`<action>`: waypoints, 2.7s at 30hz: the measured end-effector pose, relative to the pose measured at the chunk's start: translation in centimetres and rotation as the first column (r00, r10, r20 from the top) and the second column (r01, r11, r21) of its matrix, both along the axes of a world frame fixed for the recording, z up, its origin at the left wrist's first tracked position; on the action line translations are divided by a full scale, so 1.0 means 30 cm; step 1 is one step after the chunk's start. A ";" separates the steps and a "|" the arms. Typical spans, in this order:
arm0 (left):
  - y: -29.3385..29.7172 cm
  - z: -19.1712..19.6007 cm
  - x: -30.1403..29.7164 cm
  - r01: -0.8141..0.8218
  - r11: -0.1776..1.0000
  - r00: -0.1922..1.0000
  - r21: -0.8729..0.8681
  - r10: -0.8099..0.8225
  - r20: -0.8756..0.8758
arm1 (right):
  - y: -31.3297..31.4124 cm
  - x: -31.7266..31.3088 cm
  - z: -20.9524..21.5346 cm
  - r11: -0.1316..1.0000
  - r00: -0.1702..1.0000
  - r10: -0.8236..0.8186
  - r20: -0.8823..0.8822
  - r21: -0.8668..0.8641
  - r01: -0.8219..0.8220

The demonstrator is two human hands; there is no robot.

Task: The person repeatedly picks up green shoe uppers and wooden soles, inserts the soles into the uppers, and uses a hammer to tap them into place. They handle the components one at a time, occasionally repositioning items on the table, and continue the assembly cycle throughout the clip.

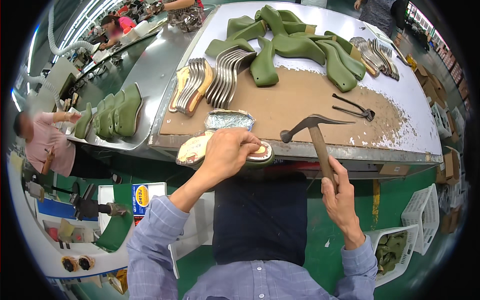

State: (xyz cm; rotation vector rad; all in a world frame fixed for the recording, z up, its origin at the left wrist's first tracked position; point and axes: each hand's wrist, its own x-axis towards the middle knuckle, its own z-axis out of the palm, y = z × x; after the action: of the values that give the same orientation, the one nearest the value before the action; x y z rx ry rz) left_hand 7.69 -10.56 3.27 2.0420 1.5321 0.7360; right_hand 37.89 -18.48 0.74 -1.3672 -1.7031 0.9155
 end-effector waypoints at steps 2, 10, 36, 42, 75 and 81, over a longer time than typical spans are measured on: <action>0.004 -0.009 0.001 0.010 0.999 1.000 0.043 -0.009 -0.019 | -0.008 -0.010 0.021 0.997 1.000 0.014 -0.007 0.072 -0.014; -0.008 -0.020 0.005 -0.014 0.995 1.000 0.102 0.015 -0.010 | -0.017 -0.031 0.108 0.958 0.993 0.111 0.032 0.263 -0.115; -0.012 0.024 -0.113 0.216 0.974 0.888 0.070 -0.167 -0.428 | -0.059 0.023 0.089 0.982 0.999 0.031 -0.024 0.185 -0.026; -0.025 0.028 -0.113 0.227 0.972 0.868 0.065 -0.172 -0.465 | -0.024 -0.015 0.218 0.961 0.985 0.135 0.106 0.228 -0.156; -0.051 0.013 -0.107 0.182 0.978 0.863 0.099 -0.110 -0.493 | 0.007 -0.062 0.126 0.912 0.971 -0.044 -0.236 0.387 0.136; -0.035 0.021 -0.093 0.202 0.972 0.865 0.120 -0.120 -0.488 | 0.005 -0.140 -0.018 0.934 0.990 0.036 0.135 0.347 -0.081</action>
State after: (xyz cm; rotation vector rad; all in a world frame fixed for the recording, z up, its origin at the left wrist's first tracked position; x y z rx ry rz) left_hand 4.89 -11.61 3.90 2.5865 1.5585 0.3091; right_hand 33.70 -18.33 0.22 -1.1570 -1.9047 0.5277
